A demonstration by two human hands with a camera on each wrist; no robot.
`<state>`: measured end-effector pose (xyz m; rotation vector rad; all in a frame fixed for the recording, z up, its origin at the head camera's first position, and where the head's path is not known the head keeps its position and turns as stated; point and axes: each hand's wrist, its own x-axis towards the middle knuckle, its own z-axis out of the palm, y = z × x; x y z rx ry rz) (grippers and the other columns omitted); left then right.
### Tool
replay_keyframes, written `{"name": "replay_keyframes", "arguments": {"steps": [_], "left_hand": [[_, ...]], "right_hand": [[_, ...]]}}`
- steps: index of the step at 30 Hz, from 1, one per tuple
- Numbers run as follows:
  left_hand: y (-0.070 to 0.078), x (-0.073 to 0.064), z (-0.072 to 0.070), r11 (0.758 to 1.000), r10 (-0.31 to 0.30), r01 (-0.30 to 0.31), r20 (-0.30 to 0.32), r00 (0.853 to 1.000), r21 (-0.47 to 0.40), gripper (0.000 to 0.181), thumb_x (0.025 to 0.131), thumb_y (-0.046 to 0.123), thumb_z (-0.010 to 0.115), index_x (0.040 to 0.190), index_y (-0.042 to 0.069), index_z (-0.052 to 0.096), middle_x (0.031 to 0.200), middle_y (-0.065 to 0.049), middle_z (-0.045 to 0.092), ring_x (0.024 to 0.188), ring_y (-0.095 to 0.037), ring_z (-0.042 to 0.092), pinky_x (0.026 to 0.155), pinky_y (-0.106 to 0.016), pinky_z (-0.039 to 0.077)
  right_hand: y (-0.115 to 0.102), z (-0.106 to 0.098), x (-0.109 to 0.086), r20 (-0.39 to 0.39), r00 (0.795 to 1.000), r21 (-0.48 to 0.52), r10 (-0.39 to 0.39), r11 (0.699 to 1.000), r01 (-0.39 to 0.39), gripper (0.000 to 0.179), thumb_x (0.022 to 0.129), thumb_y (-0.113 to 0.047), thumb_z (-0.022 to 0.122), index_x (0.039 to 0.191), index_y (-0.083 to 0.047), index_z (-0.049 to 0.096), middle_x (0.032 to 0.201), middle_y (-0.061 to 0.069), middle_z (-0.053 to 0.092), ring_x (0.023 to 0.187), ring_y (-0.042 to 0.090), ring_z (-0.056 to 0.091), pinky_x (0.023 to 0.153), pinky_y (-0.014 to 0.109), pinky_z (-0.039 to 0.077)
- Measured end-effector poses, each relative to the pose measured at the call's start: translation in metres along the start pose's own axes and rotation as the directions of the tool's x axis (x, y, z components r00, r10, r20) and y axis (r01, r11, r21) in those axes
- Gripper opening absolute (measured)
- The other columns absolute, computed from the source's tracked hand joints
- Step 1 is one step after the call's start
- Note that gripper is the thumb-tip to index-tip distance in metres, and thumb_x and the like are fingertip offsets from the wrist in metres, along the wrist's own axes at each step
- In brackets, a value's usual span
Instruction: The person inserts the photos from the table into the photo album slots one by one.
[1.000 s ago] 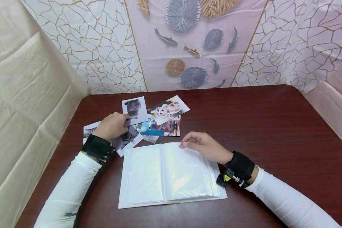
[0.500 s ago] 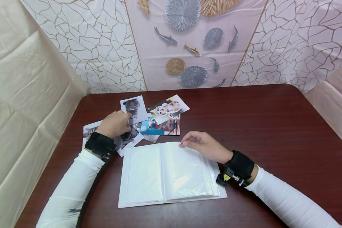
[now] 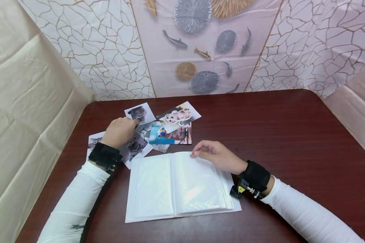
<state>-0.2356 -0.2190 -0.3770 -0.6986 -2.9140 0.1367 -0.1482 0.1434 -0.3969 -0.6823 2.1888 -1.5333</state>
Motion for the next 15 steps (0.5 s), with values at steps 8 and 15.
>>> {"name": "replay_keyframes", "arguments": {"steps": [8, 15], "left_hand": [[-0.0008, -0.0056, -0.0008, 0.999, 0.008, -0.016, -0.186, 0.983, -0.040, 0.013, 0.094, 0.003, 0.068, 0.104, 0.000, 0.074, 0.086, -0.018, 0.074, 0.074, -0.031, 0.072, 0.068, -0.045, 0.061], [0.0006, -0.0090, -0.0024, 0.997, 0.047, -0.060, -0.243, 0.969, -0.046, 0.018, 0.090, 0.004, 0.074, 0.107, -0.001, 0.072, 0.096, -0.017, 0.074, 0.082, -0.030, 0.073, 0.077, -0.042, 0.061]], "right_hand": [[-0.0018, 0.0001, 0.0001, -0.001, 1.000, -0.003, 0.004, 1.000, -0.004, 0.017, 0.104, -0.017, 0.058, 0.114, -0.006, 0.066, 0.117, 0.010, 0.074, 0.120, 0.024, 0.065, 0.096, 0.018, 0.048], [-0.0033, -0.0002, -0.0010, 0.000, 1.000, -0.005, 0.009, 1.000, -0.009, 0.018, 0.104, -0.016, 0.057, 0.115, -0.005, 0.066, 0.117, 0.010, 0.074, 0.120, 0.025, 0.065, 0.096, 0.017, 0.048]]}}
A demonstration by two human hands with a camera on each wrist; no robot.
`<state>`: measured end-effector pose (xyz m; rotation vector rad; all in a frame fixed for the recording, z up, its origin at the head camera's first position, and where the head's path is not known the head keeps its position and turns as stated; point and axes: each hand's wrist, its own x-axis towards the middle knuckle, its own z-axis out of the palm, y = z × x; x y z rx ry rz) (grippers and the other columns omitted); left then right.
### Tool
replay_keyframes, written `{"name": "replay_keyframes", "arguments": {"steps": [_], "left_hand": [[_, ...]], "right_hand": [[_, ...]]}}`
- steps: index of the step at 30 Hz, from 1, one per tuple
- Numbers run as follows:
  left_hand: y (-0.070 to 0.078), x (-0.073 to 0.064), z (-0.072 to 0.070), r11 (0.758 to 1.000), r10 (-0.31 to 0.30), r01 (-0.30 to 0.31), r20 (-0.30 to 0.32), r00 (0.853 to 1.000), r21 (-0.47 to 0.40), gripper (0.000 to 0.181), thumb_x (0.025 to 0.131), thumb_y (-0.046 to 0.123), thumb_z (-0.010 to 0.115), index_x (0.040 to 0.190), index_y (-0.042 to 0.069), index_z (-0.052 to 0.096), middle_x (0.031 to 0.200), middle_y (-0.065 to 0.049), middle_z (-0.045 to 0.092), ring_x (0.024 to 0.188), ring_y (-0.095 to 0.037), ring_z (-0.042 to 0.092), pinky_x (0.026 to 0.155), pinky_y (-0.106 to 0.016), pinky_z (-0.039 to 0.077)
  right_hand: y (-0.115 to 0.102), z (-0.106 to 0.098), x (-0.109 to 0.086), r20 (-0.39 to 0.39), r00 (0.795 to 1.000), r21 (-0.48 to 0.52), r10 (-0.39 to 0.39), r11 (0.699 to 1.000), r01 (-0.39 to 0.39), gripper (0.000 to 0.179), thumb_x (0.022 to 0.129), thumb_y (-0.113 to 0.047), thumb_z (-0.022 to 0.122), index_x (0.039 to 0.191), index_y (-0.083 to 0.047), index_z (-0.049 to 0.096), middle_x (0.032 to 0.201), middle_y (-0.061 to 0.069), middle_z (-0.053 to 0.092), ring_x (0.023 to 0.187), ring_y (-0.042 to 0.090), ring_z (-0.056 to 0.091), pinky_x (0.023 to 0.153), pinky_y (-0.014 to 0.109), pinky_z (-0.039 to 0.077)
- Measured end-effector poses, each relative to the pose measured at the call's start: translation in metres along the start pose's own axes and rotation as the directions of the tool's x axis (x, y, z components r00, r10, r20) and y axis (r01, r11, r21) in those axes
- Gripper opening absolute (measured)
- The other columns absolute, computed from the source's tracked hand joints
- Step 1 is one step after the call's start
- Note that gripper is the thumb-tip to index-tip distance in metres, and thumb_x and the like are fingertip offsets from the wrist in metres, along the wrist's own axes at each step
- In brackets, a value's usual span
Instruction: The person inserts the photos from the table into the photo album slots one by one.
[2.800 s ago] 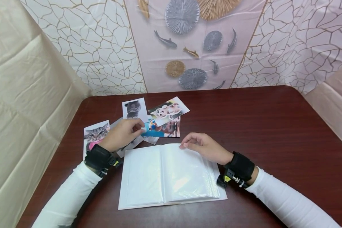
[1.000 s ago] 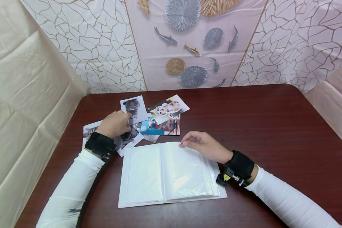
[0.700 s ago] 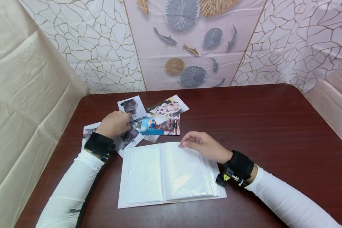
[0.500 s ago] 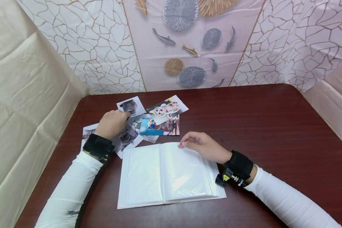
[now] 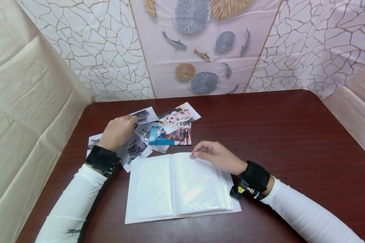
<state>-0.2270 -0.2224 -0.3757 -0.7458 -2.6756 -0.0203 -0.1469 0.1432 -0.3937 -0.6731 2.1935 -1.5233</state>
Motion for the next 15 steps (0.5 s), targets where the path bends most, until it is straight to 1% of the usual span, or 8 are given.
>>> {"name": "replay_keyframes", "arguments": {"steps": [3, 6, 12, 15], "left_hand": [[0.003, -0.002, -0.002, 1.000, 0.029, -0.028, -0.029, 0.999, 0.006, 0.018, 0.090, 0.004, 0.075, 0.107, 0.000, 0.072, 0.096, -0.016, 0.074, 0.084, -0.029, 0.073, 0.079, -0.041, 0.061], [0.006, -0.003, -0.005, 0.998, 0.061, -0.061, -0.063, 0.996, 0.010, 0.016, 0.089, 0.003, 0.076, 0.104, 0.001, 0.071, 0.093, -0.015, 0.074, 0.083, -0.028, 0.072, 0.078, -0.040, 0.061], [0.012, -0.004, -0.008, 0.994, 0.107, -0.106, -0.113, 0.988, 0.018, 0.017, 0.085, 0.001, 0.079, 0.099, 0.002, 0.071, 0.089, -0.013, 0.073, 0.080, -0.026, 0.072, 0.077, -0.038, 0.061], [0.013, -0.004, -0.009, 0.991, 0.131, -0.130, -0.143, 0.981, 0.016, 0.018, 0.083, 0.001, 0.081, 0.099, 0.002, 0.071, 0.088, -0.013, 0.073, 0.079, -0.025, 0.072, 0.077, -0.037, 0.061]], "right_hand": [[-0.001, 0.000, 0.000, 0.002, 1.000, -0.002, 0.000, 1.000, 0.000, 0.018, 0.104, -0.015, 0.057, 0.115, -0.005, 0.066, 0.117, 0.010, 0.074, 0.120, 0.025, 0.065, 0.096, 0.017, 0.048], [-0.001, 0.000, -0.001, 0.003, 1.000, -0.009, -0.001, 1.000, 0.001, 0.018, 0.104, -0.016, 0.057, 0.115, -0.005, 0.066, 0.117, 0.010, 0.074, 0.119, 0.024, 0.064, 0.096, 0.017, 0.048], [-0.002, -0.001, -0.001, 0.005, 1.000, -0.017, -0.001, 1.000, 0.001, 0.018, 0.105, -0.016, 0.056, 0.115, -0.006, 0.067, 0.117, 0.009, 0.074, 0.118, 0.024, 0.064, 0.096, 0.018, 0.048], [-0.003, -0.001, -0.001, 0.008, 1.000, -0.017, 0.000, 1.000, 0.001, 0.018, 0.105, -0.017, 0.056, 0.116, -0.006, 0.067, 0.117, 0.009, 0.074, 0.118, 0.024, 0.064, 0.096, 0.019, 0.048]]}}
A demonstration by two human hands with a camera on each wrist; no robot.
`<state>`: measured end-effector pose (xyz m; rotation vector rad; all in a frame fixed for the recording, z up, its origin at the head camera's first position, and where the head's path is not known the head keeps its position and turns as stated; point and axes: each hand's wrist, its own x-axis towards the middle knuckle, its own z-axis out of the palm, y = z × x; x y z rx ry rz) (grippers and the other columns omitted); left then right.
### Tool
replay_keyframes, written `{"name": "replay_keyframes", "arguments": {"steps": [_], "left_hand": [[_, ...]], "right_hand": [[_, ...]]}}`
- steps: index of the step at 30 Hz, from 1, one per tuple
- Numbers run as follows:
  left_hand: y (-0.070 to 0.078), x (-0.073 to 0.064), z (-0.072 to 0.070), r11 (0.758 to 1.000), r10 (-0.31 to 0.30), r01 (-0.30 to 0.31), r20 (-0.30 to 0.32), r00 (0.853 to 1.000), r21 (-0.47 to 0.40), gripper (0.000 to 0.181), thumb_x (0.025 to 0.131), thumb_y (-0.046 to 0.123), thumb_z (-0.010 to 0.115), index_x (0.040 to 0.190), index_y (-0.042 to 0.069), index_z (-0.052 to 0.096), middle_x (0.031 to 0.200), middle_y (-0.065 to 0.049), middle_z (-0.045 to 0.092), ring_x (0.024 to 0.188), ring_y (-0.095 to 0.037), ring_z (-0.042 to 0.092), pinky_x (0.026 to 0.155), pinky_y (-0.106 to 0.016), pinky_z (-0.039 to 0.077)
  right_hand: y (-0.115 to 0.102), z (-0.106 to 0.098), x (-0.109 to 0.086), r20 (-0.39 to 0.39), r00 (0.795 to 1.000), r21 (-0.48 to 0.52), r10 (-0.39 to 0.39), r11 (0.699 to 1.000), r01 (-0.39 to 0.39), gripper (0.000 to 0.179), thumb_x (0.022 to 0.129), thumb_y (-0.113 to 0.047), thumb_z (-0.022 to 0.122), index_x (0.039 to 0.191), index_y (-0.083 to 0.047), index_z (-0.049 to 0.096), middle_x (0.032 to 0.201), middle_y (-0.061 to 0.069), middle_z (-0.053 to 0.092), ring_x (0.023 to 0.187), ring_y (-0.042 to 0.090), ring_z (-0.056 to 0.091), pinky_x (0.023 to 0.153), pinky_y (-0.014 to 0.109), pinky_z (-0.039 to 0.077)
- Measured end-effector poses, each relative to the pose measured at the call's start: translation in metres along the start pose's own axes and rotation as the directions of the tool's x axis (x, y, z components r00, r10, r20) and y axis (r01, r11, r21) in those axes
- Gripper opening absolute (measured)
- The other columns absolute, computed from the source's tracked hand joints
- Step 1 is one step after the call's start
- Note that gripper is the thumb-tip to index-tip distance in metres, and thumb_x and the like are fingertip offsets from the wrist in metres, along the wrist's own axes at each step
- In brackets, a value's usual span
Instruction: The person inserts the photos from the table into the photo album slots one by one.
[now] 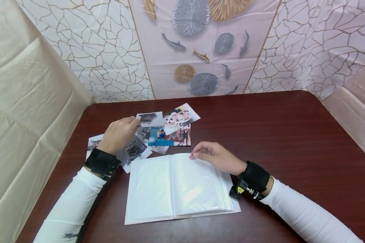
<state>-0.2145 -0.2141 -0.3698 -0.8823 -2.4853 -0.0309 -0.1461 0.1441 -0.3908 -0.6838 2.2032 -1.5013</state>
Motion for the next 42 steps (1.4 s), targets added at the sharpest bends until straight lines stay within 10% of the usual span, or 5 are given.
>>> {"name": "replay_keyframes", "arguments": {"steps": [11, 27, 42], "left_hand": [[0.014, 0.003, -0.005, 0.982, 0.163, -0.173, -0.136, 0.977, -0.069, 0.022, 0.083, 0.002, 0.081, 0.099, 0.002, 0.066, 0.086, -0.010, 0.069, 0.076, -0.022, 0.071, 0.072, -0.035, 0.061], [0.052, 0.005, -0.010, 0.930, 0.168, -0.209, -0.155, 0.974, -0.303, 0.022, 0.079, 0.002, 0.084, 0.097, 0.007, 0.072, 0.088, -0.005, 0.074, 0.078, -0.017, 0.073, 0.068, -0.030, 0.060], [0.062, 0.004, -0.013, 0.889, 0.240, -0.309, -0.229, 0.943, -0.339, 0.027, 0.074, -0.002, 0.086, 0.096, 0.004, 0.071, 0.098, -0.008, 0.078, 0.090, -0.022, 0.076, 0.075, -0.035, 0.061]], "right_hand": [[0.000, 0.000, 0.000, -0.005, 1.000, 0.028, -0.013, 1.000, 0.013, 0.021, 0.105, -0.015, 0.055, 0.119, -0.003, 0.064, 0.117, 0.011, 0.074, 0.119, 0.026, 0.064, 0.097, 0.018, 0.047], [0.000, -0.005, 0.001, -0.082, 0.996, 0.098, 0.042, 0.995, -0.034, 0.043, 0.110, -0.028, 0.045, 0.138, 0.004, 0.047, 0.116, 0.015, 0.075, 0.123, 0.027, 0.064, 0.115, 0.049, 0.031], [0.003, -0.018, 0.001, -0.185, 0.976, 0.287, 0.115, 0.956, -0.058, 0.046, 0.110, -0.034, 0.044, 0.137, 0.003, 0.052, 0.113, 0.006, 0.072, 0.103, 0.018, 0.072, 0.102, 0.036, 0.050]]}}
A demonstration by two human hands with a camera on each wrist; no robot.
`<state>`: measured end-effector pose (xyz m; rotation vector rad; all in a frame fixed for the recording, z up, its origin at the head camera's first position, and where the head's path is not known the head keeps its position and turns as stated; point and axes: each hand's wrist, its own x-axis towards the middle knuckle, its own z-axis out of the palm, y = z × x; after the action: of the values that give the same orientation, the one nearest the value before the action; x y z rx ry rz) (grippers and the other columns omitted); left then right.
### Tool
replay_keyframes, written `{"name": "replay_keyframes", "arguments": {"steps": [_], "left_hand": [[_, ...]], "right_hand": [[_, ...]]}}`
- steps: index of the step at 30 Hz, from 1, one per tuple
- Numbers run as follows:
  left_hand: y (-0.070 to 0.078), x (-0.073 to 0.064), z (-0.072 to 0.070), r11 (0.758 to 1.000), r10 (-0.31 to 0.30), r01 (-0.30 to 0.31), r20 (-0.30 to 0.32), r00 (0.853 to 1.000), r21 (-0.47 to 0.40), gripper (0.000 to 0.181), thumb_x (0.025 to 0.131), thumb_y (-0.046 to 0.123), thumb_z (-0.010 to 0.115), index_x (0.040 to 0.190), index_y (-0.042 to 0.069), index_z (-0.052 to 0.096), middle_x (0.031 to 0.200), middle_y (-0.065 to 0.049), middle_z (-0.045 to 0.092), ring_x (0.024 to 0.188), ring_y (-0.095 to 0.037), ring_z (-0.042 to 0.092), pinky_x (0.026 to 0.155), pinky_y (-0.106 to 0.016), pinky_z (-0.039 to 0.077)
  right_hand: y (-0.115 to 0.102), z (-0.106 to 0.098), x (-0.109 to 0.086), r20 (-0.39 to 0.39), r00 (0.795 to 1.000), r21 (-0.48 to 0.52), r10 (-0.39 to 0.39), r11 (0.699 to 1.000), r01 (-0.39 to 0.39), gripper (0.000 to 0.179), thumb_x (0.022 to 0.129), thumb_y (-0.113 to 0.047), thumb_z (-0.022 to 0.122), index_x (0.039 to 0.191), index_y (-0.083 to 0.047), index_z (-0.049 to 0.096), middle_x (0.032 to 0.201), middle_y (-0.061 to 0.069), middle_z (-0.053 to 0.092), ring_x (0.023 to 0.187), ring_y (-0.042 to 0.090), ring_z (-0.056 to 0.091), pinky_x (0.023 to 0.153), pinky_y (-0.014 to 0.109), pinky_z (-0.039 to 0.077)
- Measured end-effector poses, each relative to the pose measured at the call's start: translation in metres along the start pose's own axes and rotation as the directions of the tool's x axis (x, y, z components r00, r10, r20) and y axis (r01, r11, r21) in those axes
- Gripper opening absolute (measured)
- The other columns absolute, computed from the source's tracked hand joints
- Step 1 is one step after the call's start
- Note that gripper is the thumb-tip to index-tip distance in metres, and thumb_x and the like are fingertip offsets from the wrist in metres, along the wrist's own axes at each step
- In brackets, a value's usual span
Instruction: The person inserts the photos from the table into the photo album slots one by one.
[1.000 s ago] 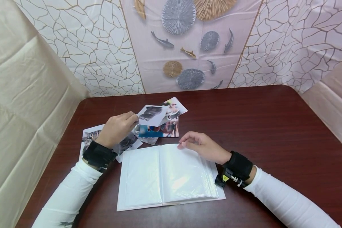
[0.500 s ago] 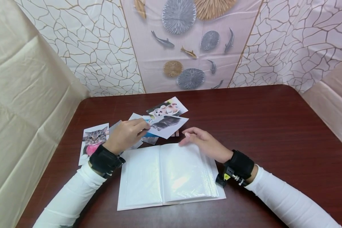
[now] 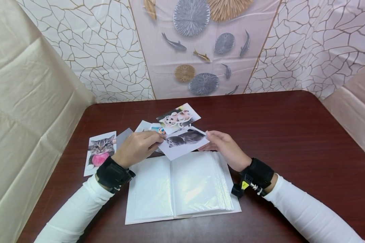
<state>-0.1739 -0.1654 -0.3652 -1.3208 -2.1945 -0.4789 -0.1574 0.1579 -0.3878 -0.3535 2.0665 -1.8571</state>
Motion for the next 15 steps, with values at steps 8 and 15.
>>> {"name": "replay_keyframes", "arguments": {"steps": [8, 15], "left_hand": [[-0.0015, -0.0004, 0.0007, 1.000, -0.017, 0.018, 0.065, 0.998, -0.001, 0.029, 0.077, 0.001, 0.086, 0.103, 0.007, 0.074, 0.107, -0.006, 0.078, 0.096, -0.020, 0.075, 0.077, -0.034, 0.060], [-0.0034, -0.0022, 0.0000, 0.996, -0.081, 0.074, 0.167, 0.983, 0.047, 0.044, 0.083, 0.030, 0.083, 0.121, 0.009, 0.073, 0.125, -0.006, 0.073, 0.111, -0.022, 0.071, 0.085, -0.037, 0.059]], "right_hand": [[0.0000, -0.0026, -0.0005, -0.014, 1.000, 0.073, 0.021, 0.997, -0.020, 0.032, 0.105, -0.014, 0.054, 0.130, 0.006, 0.050, 0.093, -0.010, 0.072, 0.083, 0.008, 0.067, 0.084, 0.026, 0.052], [-0.0014, -0.0033, -0.0013, -0.036, 0.999, 0.108, 0.021, 0.994, -0.017, 0.013, 0.105, -0.012, 0.052, 0.113, -0.003, 0.046, 0.072, -0.007, 0.061, 0.058, 0.009, 0.041, 0.060, 0.026, 0.032]]}}
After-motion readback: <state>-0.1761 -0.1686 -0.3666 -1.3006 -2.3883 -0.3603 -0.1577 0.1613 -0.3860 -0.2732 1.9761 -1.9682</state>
